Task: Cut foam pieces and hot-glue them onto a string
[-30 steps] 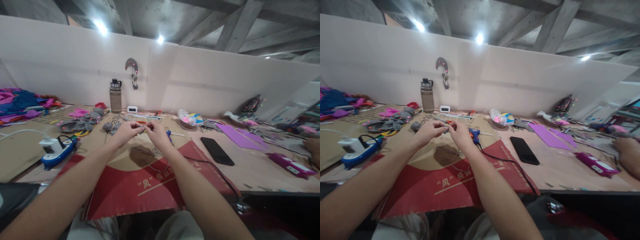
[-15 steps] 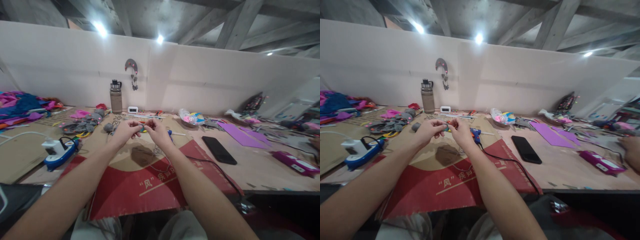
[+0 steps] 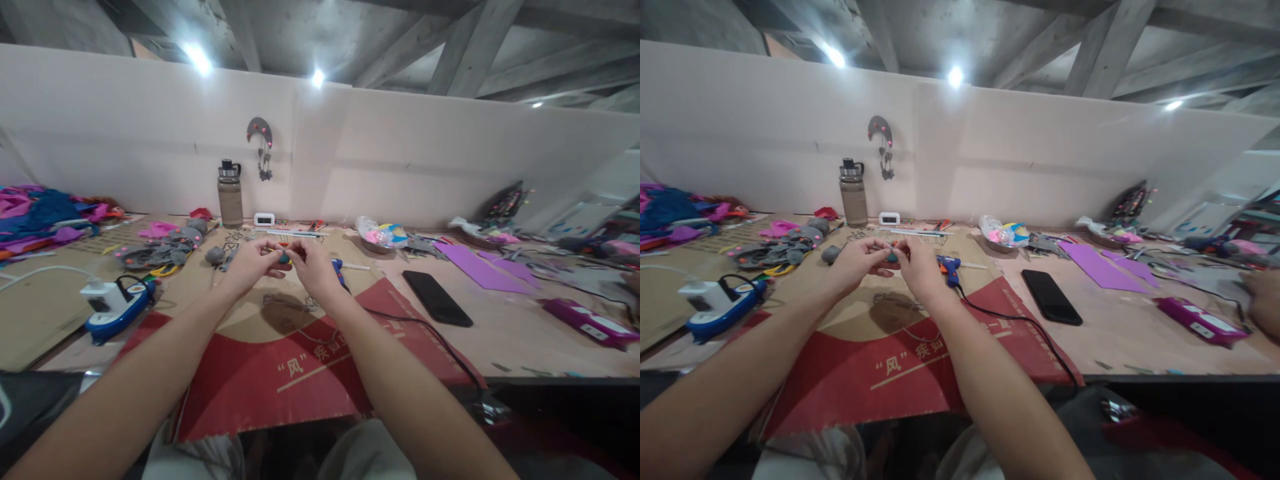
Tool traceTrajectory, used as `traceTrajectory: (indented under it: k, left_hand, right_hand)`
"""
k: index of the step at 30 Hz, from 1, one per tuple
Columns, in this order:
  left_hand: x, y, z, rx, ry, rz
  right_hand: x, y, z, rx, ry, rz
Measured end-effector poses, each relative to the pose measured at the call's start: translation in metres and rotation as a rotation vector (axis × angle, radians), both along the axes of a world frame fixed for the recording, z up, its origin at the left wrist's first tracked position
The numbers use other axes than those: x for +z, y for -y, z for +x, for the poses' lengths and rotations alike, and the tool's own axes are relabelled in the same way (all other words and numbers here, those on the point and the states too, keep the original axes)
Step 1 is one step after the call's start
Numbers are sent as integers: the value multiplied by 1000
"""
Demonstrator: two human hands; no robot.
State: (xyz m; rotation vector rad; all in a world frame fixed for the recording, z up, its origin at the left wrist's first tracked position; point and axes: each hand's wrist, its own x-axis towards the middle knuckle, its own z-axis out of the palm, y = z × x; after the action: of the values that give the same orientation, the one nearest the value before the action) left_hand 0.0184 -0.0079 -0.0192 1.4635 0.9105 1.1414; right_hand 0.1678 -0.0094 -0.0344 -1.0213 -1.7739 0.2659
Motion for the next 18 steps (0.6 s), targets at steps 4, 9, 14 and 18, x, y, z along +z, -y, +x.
traceTrajectory:
  k: [4,9,14,18]
  left_hand:
    - [0,-1,0,30,-26,17]
    - [-1,-1,-1,148,-157,186]
    - [-6,-4,0,163,-120,221]
    - [-5,-4,3,106,-32,159]
  right_hand:
    - [0,2,-2,-28,29,65]
    - [0,6,-4,-81,46,116]
    - [-2,9,-7,-93,-16,44]
    - [-1,8,-8,-81,-46,-28]
